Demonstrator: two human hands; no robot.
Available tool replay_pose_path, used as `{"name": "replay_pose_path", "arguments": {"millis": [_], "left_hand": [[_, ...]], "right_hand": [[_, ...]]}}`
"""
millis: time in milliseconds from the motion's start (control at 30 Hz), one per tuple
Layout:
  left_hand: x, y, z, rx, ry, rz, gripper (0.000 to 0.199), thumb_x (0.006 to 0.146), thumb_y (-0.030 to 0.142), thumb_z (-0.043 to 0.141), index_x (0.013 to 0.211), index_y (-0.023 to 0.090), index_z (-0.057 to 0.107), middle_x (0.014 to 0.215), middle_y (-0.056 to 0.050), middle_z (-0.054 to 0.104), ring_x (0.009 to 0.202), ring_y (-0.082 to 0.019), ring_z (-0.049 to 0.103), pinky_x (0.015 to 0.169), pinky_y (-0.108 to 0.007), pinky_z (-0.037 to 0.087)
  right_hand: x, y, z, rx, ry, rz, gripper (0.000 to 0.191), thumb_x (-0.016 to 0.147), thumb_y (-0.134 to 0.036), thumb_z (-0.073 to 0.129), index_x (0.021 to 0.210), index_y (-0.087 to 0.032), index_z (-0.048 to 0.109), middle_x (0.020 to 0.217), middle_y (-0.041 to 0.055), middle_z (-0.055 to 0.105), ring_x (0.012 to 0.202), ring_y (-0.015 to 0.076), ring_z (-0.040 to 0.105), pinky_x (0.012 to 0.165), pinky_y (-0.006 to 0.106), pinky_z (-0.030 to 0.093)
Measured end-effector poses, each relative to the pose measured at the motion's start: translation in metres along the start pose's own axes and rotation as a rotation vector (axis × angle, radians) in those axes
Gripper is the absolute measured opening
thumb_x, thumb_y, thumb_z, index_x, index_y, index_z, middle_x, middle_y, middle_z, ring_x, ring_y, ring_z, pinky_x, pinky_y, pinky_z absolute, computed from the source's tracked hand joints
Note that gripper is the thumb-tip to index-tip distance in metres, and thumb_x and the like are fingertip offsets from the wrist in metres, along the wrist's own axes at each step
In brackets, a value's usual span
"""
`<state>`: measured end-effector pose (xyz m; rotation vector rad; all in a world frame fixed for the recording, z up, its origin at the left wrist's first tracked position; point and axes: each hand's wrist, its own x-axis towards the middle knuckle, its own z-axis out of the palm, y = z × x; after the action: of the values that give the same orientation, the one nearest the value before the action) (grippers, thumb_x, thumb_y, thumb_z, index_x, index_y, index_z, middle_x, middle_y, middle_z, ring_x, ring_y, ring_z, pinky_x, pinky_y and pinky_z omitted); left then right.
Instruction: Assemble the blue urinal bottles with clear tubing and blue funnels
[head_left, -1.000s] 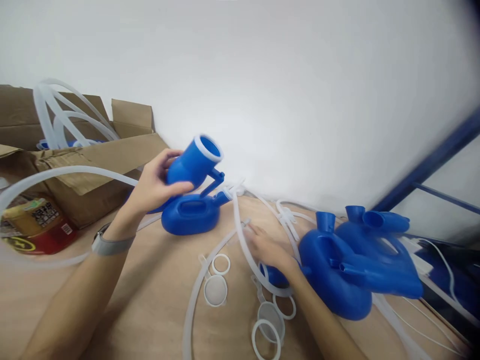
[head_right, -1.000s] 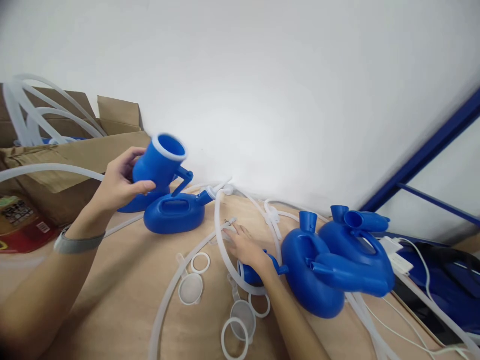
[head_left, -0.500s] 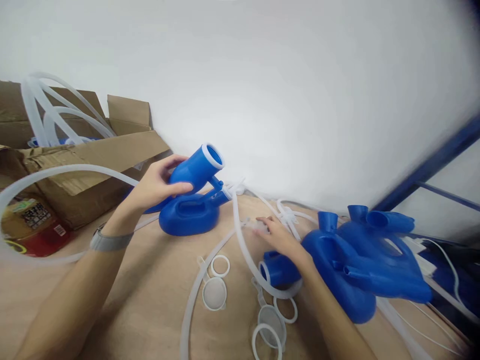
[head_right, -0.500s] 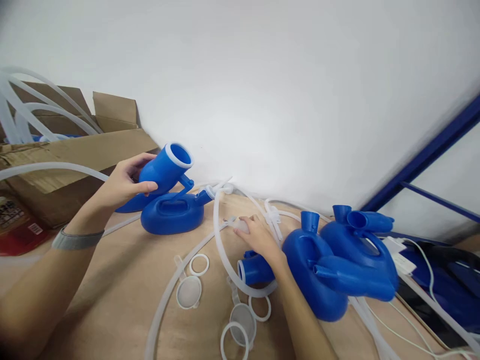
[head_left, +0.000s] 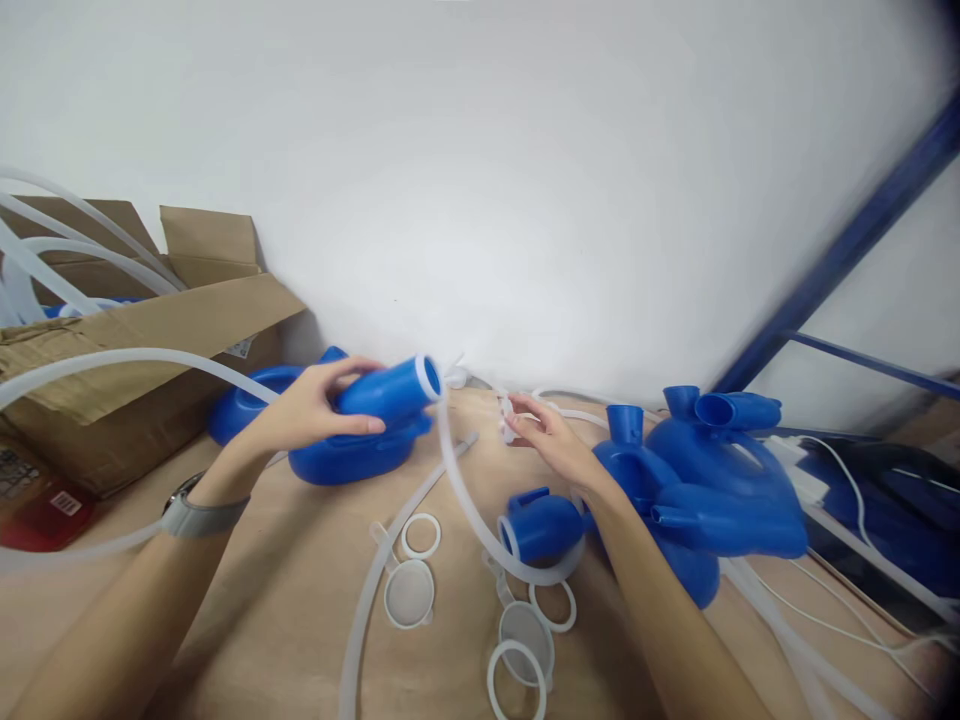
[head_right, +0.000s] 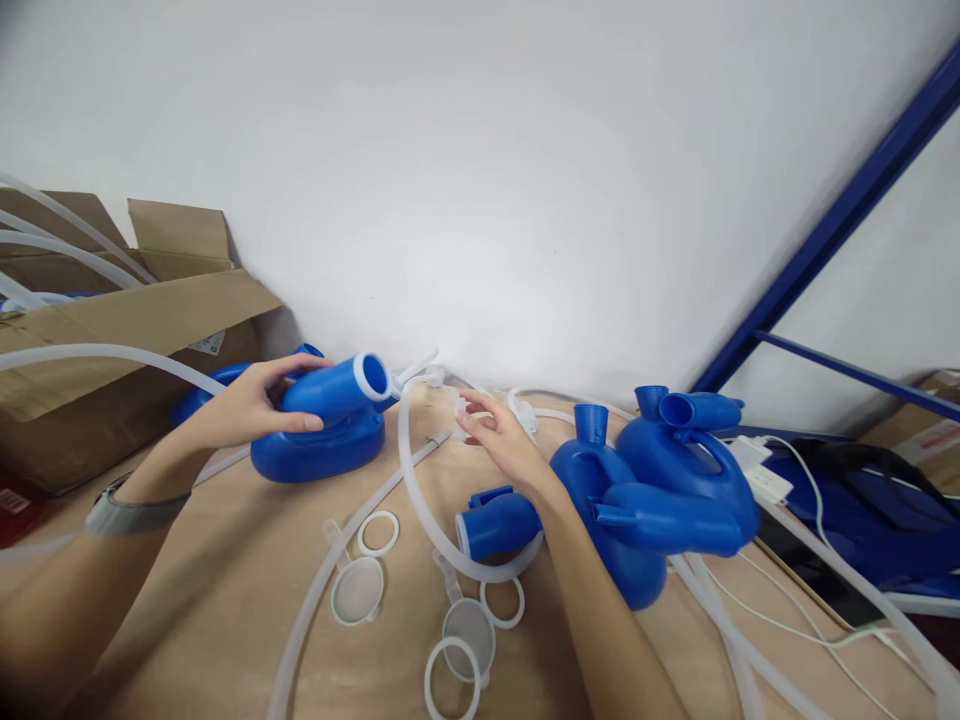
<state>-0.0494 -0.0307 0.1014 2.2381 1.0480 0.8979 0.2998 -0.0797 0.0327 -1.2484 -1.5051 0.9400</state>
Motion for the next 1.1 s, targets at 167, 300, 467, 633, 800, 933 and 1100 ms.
{"name": "replay_pose_path", "arguments": {"millis": [167, 300, 467, 633, 800, 933, 1100], "left_hand": [[-0.005, 0.015, 0.023, 0.212, -0.041, 0.263, 0.075, 0.073, 0.066, 0.086, 0.130, 0.021, 0.070, 0.123, -0.010, 0.075, 0.110, -0.033, 0.071, 0.094, -0.041, 0.058], [-0.013, 0.026, 0.040, 0.282, 0.017, 0.451, 0.072, 0.082, 0.065, 0.079, 0.137, 0.020, 0.064, 0.135, -0.015, 0.069, 0.120, -0.035, 0.069, 0.100, -0.044, 0.058], [-0.021, 0.029, 0.055, 0.389, 0.118, 0.618, 0.071, 0.088, 0.057, 0.078, 0.144, 0.020, 0.057, 0.131, -0.015, 0.072, 0.119, -0.036, 0.072, 0.096, -0.045, 0.062], [-0.025, 0.026, 0.069, 0.361, 0.255, 0.772, 0.085, 0.088, 0.051, 0.080, 0.160, 0.023, 0.043, 0.132, -0.017, 0.072, 0.112, -0.034, 0.076, 0.089, -0.042, 0.065], [-0.032, 0.036, 0.067, 0.308, 0.257, 0.763, 0.085, 0.090, 0.052, 0.078, 0.162, 0.027, 0.040, 0.135, -0.016, 0.072, 0.114, -0.033, 0.076, 0.091, -0.041, 0.065], [-0.037, 0.046, 0.064, 0.257, 0.230, 0.735, 0.078, 0.090, 0.052, 0.078, 0.157, 0.027, 0.046, 0.134, -0.015, 0.073, 0.110, -0.031, 0.077, 0.088, -0.038, 0.064], [-0.039, 0.060, 0.066, 0.153, 0.149, 0.538, 0.059, 0.084, 0.051, 0.083, 0.133, 0.021, 0.068, 0.106, -0.007, 0.080, 0.080, -0.022, 0.077, 0.070, -0.029, 0.059]], "right_hand": [[-0.014, -0.027, 0.022, 0.152, -0.018, -0.228, 0.063, 0.089, -0.073, 0.068, 0.131, -0.026, 0.069, 0.132, 0.0103, 0.071, 0.124, 0.0277, 0.066, 0.108, 0.044, 0.054], [-0.031, -0.044, 0.036, 0.077, -0.058, -0.381, 0.058, 0.099, -0.066, 0.058, 0.142, -0.027, 0.060, 0.145, 0.0101, 0.061, 0.133, 0.0269, 0.059, 0.110, 0.042, 0.052], [-0.044, -0.047, 0.046, 0.040, -0.054, -0.531, 0.041, 0.109, -0.054, 0.047, 0.143, -0.031, 0.053, 0.144, 0.0053, 0.058, 0.139, 0.0239, 0.052, 0.121, 0.042, 0.041], [-0.054, -0.049, 0.054, 0.060, -0.018, -0.602, 0.044, 0.110, -0.057, 0.041, 0.146, -0.033, 0.049, 0.151, 0.0042, 0.053, 0.141, 0.0253, 0.050, 0.123, 0.046, 0.038], [-0.057, -0.059, 0.058, 0.017, -0.007, -0.724, 0.056, 0.101, -0.068, 0.054, 0.144, -0.033, 0.046, 0.146, 0.0072, 0.053, 0.142, 0.0281, 0.049, 0.123, 0.049, 0.039], [-0.054, -0.061, 0.062, -0.038, 0.064, -0.778, 0.076, 0.081, -0.064, 0.084, 0.140, -0.034, 0.048, 0.142, 0.0071, 0.056, 0.138, 0.0292, 0.054, 0.122, 0.049, 0.042], [-0.055, -0.061, 0.062, -0.113, 0.065, -0.748, 0.067, 0.081, -0.055, 0.087, 0.134, -0.035, 0.052, 0.135, 0.0074, 0.064, 0.137, 0.0336, 0.058, 0.122, 0.057, 0.042]]}}
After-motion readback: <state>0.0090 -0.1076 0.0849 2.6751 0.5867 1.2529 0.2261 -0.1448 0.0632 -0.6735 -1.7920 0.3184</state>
